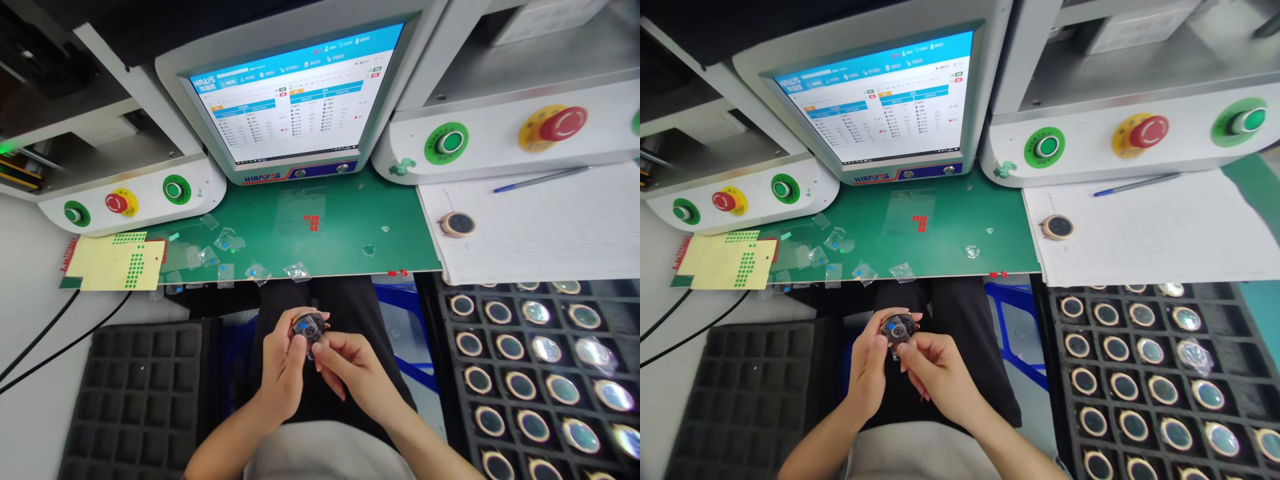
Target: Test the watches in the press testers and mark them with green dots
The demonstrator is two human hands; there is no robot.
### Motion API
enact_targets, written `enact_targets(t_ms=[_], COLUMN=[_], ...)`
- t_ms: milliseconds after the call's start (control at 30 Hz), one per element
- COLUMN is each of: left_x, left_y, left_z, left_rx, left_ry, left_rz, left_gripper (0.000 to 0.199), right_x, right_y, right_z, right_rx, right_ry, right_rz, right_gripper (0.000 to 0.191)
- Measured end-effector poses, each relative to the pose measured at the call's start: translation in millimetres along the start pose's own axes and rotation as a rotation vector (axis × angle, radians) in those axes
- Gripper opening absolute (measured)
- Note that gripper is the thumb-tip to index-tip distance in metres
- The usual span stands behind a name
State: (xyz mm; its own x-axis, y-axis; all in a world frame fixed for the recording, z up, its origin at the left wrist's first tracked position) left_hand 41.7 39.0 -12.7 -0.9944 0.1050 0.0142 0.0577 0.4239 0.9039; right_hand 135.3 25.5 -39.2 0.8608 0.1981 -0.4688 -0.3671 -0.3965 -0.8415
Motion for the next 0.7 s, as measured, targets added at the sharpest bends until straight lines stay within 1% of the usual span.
enact_targets(t_ms=[67, 133, 200, 267, 333, 433, 500, 567, 600, 633, 700], left_x=[0.3, 1.1, 1.7, 2.6, 3.3, 1.3, -5.7, -18.6, -26.5, -34.7, -50.5], left_y=[0, -2, -6, -11, -16, -19, -18, -12, -8, -4, 2], left_z=[1, 2, 4, 4, 4, 4, 6, 8, 9, 10, 11], left_rx=[0.002, 0.026, 0.06, 0.1, 0.134, 0.156, 0.148, 0.116, 0.099, 0.089, 0.103], left_ry=[0.034, 0.064, 0.068, 0.065, 0.064, 0.071, 0.069, 0.054, 0.046, 0.039, 0.022], left_rz=[0.045, 0.028, -0.06, -0.162, -0.205, -0.162, -0.099, -0.024, 0.02, 0.071, 0.182], left_gripper=[0.025, 0.022, 0.023, 0.025, 0.026, 0.027, 0.028, 0.031, 0.033, 0.033, 0.03], right_x=[1, 2, 7, 13, 16, 17, 26, 46, 61, 81, 132], right_y=[0, 0, 0, -1, -2, -5, -8, -10, -9, -8, -4], right_z=[1, 2, 4, 5, 6, 4, -1, -12, -20, -30, -57], right_rx=[-0.01, -0.013, 0.004, 0.04, 0.079, 0.139, 0.176, 0.194, 0.194, 0.189, 0.163], right_ry=[-0.003, 0.012, 0.079, 0.173, 0.226, 0.217, 0.216, 0.27, 0.321, 0.39, 0.564], right_rz=[-0.017, -0.034, -0.074, -0.121, -0.126, -0.087, -0.116, -0.184, -0.227, -0.273, -0.38], right_gripper=[0.054, 0.055, 0.053, 0.048, 0.042, 0.036, 0.034, 0.032, 0.031, 0.031, 0.034])
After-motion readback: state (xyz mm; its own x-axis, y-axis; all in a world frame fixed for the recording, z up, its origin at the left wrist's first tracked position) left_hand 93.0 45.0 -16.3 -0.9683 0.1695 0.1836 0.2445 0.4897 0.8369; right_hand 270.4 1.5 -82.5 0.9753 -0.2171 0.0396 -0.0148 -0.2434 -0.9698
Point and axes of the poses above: each hand's wrist, its own z-axis towards the middle knuckle, its own x-axis out of the back of the hand, y = z × x, the point moved 7 cm from there along z, towards the middle knuckle, and after that the axes turned 14 degrees about x, right-handed, at the moved point
